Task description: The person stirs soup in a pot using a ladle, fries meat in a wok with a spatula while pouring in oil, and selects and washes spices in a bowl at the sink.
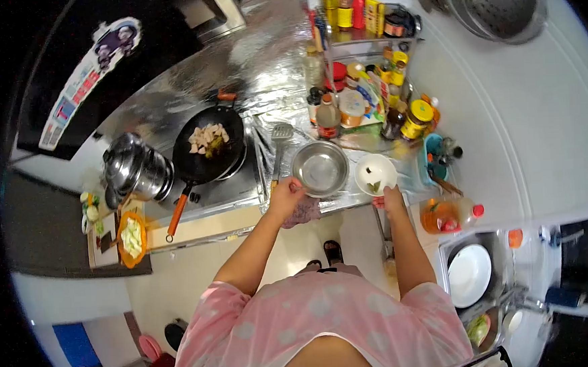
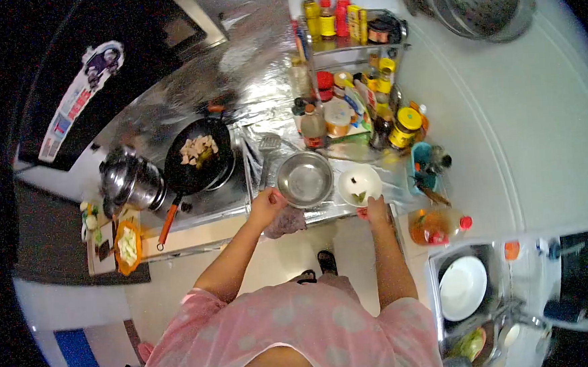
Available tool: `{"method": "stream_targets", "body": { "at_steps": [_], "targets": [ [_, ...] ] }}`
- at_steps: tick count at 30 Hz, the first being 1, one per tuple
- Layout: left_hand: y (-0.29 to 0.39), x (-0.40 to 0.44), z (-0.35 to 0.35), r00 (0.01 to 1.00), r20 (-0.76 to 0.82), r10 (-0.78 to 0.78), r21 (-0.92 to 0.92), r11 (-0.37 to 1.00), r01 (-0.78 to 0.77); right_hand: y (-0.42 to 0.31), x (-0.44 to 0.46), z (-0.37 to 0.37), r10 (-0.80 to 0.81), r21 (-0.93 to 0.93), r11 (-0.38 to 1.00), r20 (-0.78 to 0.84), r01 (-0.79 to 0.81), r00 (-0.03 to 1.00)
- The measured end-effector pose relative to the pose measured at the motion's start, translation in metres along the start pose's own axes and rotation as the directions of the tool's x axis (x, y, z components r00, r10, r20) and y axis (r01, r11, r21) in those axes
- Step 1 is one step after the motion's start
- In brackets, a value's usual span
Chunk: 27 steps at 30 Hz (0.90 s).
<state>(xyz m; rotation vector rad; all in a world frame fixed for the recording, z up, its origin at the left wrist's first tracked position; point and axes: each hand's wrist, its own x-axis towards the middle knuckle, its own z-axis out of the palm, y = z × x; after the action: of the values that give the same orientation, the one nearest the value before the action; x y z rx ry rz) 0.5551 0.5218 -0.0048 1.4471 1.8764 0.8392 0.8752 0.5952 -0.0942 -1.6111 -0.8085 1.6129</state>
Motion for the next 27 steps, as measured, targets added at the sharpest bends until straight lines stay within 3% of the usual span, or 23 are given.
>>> {"method": "stream_targets", "body": {
  "at_steps": [3, 5, 6, 9, 10, 13, 14, 17, 24, 27],
  "targets": [
    [-0.015, 0.005, 0.008, 0.993, 0.062, 0.100, -0.001, 0.995, -0.100, 0.003, -0.034, -0.002, -0.086, 0.001, 0.996, 0.041, 0.086, 0.995],
    [-0.013, -0.001, 0.018, 0.975, 0.176, 0.136, 0.003, 0.990, -0.139, -0.013, -0.077, 0.001, -0.052, -0.009, 0.999, -0.047, 0.052, 0.998],
    [-0.038, 0.006, 0.044, 0.956, 0.242, 0.167, -0.114, 0.983, -0.143, -0.019, -0.098, 0.001, -0.035, -0.013, 0.999, -0.089, 0.034, 0.995],
    [0.004, -0.027, 0.074, 0.913, 0.366, 0.181, -0.291, 0.954, -0.073, -0.017, -0.146, -0.015, -0.019, 0.051, 0.998, -0.135, 0.026, 0.991],
    [0.012, -0.027, 0.088, 0.813, 0.570, 0.123, -0.390, 0.911, 0.135, -0.016, -0.165, -0.020, -0.063, 0.106, 0.991, -0.159, 0.081, 0.985],
    [0.077, -0.060, 0.112, 0.631, 0.773, 0.065, -0.473, 0.723, 0.504, -0.007, -0.207, -0.049, -0.101, 0.174, 0.976, -0.190, 0.135, 0.977],
    [0.092, -0.066, 0.124, 0.526, 0.840, 0.129, -0.438, 0.735, 0.518, -0.004, -0.221, -0.058, -0.091, 0.185, 0.973, -0.245, 0.139, 0.965],
    [0.119, -0.089, 0.172, 0.325, 0.908, 0.263, -0.418, 0.597, 0.685, 0.010, -0.257, -0.088, -0.071, 0.209, 0.965, -0.377, 0.160, 0.923],
    [0.193, -0.176, 0.278, 0.277, 0.943, 0.185, -0.329, 0.641, 0.693, 0.044, -0.325, -0.182, -0.032, 0.242, 0.952, -0.524, 0.185, 0.851],
    [0.231, -0.205, 0.321, 0.224, 0.965, 0.137, -0.253, 0.707, 0.661, 0.070, -0.342, -0.260, 0.000, 0.338, 0.885, -0.690, 0.322, 0.724]
  ]
}}
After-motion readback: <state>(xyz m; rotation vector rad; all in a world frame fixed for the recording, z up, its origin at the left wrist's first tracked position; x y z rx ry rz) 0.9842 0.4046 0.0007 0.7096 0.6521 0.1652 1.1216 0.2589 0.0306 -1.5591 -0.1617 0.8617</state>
